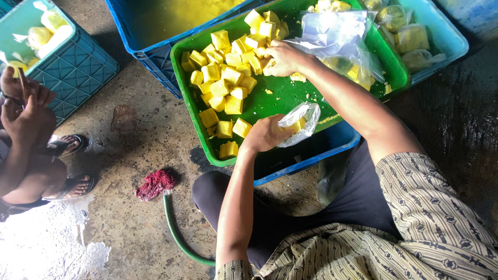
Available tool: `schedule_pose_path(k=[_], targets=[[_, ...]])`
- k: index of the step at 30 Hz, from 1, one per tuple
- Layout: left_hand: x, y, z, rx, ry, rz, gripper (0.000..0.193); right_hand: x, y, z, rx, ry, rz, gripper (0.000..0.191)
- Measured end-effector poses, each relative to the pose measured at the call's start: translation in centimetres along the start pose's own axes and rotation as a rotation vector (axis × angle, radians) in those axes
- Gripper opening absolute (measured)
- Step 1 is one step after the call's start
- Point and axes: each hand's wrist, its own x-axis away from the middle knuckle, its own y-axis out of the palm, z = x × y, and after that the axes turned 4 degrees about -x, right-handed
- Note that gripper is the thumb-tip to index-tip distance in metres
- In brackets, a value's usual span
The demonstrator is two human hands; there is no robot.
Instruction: The person sits on the floor in front of a green tray of yellow tofu cubes, opens small plastic bags, and places tofu cubes into the bags one at a time, tying or setting filled bags aside among crates of already bagged tofu.
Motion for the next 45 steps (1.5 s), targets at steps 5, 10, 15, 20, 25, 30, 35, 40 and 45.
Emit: schedule_pose_path(k=[5,10,15,20,25,30,35,40,45], targets=[[-0.1,0.2,-0.2,-0.020,0.028,0.026,0.056,0.0,-0.6,-0.9,0.131,-0.172,0.040,0.072],[-0.1,0.2,-0.4,-0.017,0.059,0.031,0.056,0.1,-0.8,-0.7,-0.050,-0.025,-0.089,0.077],[-0.1,0.1,-0.3,0.000,0.071,0.038,0.056,-0.5,-0.5,-0.3,0.174,-0.242,-0.100,0.046],[0.1,-0.1,-0.1,0.001,0.025,0.019,0.057,0.4,-0.1,0.2,0.028,-0.287,0.001,0.058],[0.2,-0.1,-0.4,0.025,0.105,0.055,0.055,2.8,-0.1,0.1,0.079,-0.266,0.093,0.062],[-0.1,0.4,-0.6,-0.002,0.027,0.014,0.054,2.7,0.4,0.2,-0.083,-0.289,0.083,0.062],[-0.1,0.4,-0.6,-0.005,0.093,0.041,0.054,0.7,0.1,1.2,-0.171,-0.143,-0.140,0.062],[0.1,0.1,-0.1,0.015,0.029,0.007,0.055,-0.3,-0.8,1.5,-0.288,-0.166,-0.208,0.035],[0.1,0.0,-0.2,0.009,-0.027,-0.008,0.057,0.5,-1.3,0.9,-0.274,0.025,-0.211,0.033]])
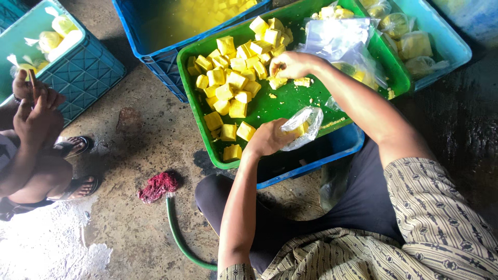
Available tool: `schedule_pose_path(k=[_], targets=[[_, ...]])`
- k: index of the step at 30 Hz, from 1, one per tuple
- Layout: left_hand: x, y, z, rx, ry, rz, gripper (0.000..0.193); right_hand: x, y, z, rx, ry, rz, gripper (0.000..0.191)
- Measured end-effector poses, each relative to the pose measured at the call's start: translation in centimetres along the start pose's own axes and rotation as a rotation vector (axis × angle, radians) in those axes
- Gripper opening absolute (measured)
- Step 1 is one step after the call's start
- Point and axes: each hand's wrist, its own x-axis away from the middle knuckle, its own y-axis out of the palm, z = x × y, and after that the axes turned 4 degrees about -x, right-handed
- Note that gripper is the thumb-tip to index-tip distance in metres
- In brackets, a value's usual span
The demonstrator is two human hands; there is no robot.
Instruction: The person sits on the floor in front of a green tray of yellow tofu cubes, opens small plastic bags, and places tofu cubes into the bags one at a time, tying or setting filled bags aside among crates of already bagged tofu.
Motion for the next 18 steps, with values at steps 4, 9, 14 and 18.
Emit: schedule_pose_path(k=[4,9,14,18], targets=[[-0.3,0.2,-0.7,-0.002,0.125,0.056,0.054,1.2,1.7,0.1,0.136,-0.241,0.104,0.051],[-0.7,0.2,-1.6,0.037,0.106,-0.002,0.061,1.5,4.0,1.7,0.208,-0.425,0.289,0.039],[0.0,-1.0,-2.8,0.182,0.212,-0.014,0.065,2.5,4.4,3.7,0.622,-0.495,0.289,0.014],[0.6,-0.4,-2.6,0.106,0.070,-0.010,0.058,4.9,6.3,5.5,0.439,-0.493,0.500,0.027]])
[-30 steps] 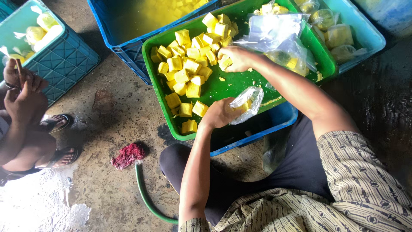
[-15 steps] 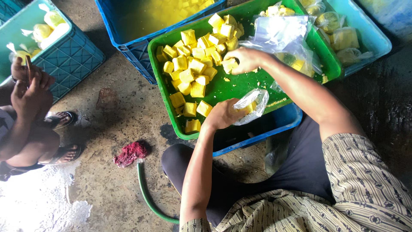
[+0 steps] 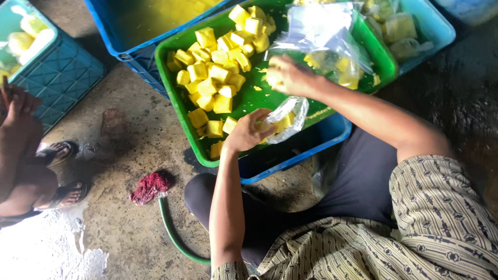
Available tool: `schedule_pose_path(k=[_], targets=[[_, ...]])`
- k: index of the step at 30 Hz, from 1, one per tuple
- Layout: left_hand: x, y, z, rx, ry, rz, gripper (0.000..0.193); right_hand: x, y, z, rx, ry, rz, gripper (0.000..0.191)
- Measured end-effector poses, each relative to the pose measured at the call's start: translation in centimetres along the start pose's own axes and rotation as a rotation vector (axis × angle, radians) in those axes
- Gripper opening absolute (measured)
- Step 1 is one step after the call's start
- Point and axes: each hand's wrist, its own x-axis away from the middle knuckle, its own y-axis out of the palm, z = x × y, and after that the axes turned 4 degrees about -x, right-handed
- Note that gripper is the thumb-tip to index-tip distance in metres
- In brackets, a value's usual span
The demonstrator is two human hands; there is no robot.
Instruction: The person sits on the floor in front of a green tray of yellow tofu cubes, opens small plastic bags, and places tofu cubes into the bags one at a time, tying or setting filled bags aside among crates of already bagged tofu.
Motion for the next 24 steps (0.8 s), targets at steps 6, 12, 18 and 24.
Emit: schedule_pose_path(k=[6,12,18,24], targets=[[-0.5,1.4,1.2,0.049,0.083,0.037,0.053,2.7,1.2,-0.4,-0.056,-0.065,-0.037,0.021],[-0.7,1.7,1.0,-0.046,0.125,0.061,0.053,3.7,2.0,0.3,-0.298,0.192,-0.052,0.045],[-0.4,1.8,0.8,0.005,0.074,0.013,0.051,4.4,3.2,0.3,-0.330,0.127,-0.155,0.042],[0.1,1.7,1.6,-0.006,0.051,0.002,0.049,4.7,2.1,0.9,-0.357,0.356,-0.308,0.030]])
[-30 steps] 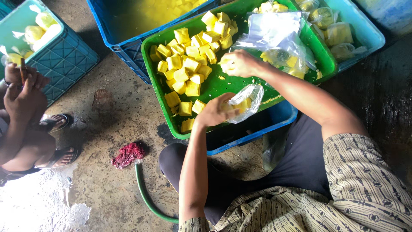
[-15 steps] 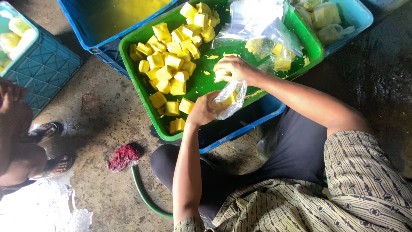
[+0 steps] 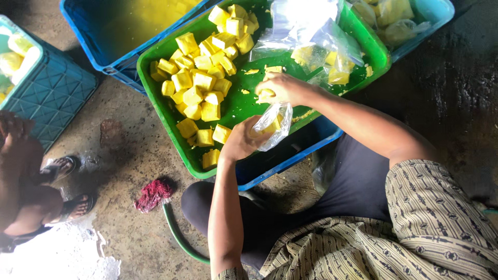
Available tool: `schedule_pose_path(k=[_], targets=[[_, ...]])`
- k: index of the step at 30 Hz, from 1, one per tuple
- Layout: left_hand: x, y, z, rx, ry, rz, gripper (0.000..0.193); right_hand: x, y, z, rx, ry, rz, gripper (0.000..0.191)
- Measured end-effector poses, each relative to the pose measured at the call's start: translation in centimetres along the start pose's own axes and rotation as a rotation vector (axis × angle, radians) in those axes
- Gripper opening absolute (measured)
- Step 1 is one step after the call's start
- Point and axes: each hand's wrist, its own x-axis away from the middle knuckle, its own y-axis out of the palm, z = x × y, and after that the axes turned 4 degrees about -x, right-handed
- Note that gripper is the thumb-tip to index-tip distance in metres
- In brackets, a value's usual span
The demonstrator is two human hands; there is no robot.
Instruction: The person sits on the floor in front of a green tray of yellow tofu cubes, opens small plastic bags, and places tofu cubes into the bags one at a time, tying or setting filled bags aside among crates of already bagged tofu.
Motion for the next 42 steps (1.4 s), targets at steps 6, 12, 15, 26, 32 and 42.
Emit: schedule_pose_path(k=[6,12,15,26,32,42], targets=[[0.0,0.0,0.2,-0.037,-0.016,0.004,0.051,1.3,0.1,0.9,0.159,-0.359,0.055,0.027],[0.1,-0.1,-0.2,-0.024,0.048,0.037,0.054,2.5,-0.6,2.8,0.163,0.095,-0.041,0.021],[0.4,-0.6,-0.3,-0.081,0.128,0.095,0.056,3.7,-2.8,2.6,0.233,0.166,0.001,0.017],[0.7,0.1,-0.3,0.003,0.069,0.158,0.044,7.5,-2.6,-7.6,-0.376,0.374,-0.152,0.055],[0.5,0.0,-0.4,0.126,0.019,0.163,0.041,6.7,-1.0,-4.1,-0.592,0.294,-0.285,0.059],[-0.3,0.6,-1.4,0.316,-0.016,0.071,0.038,6.9,1.4,-4.7,-0.181,0.311,-0.067,0.060]])
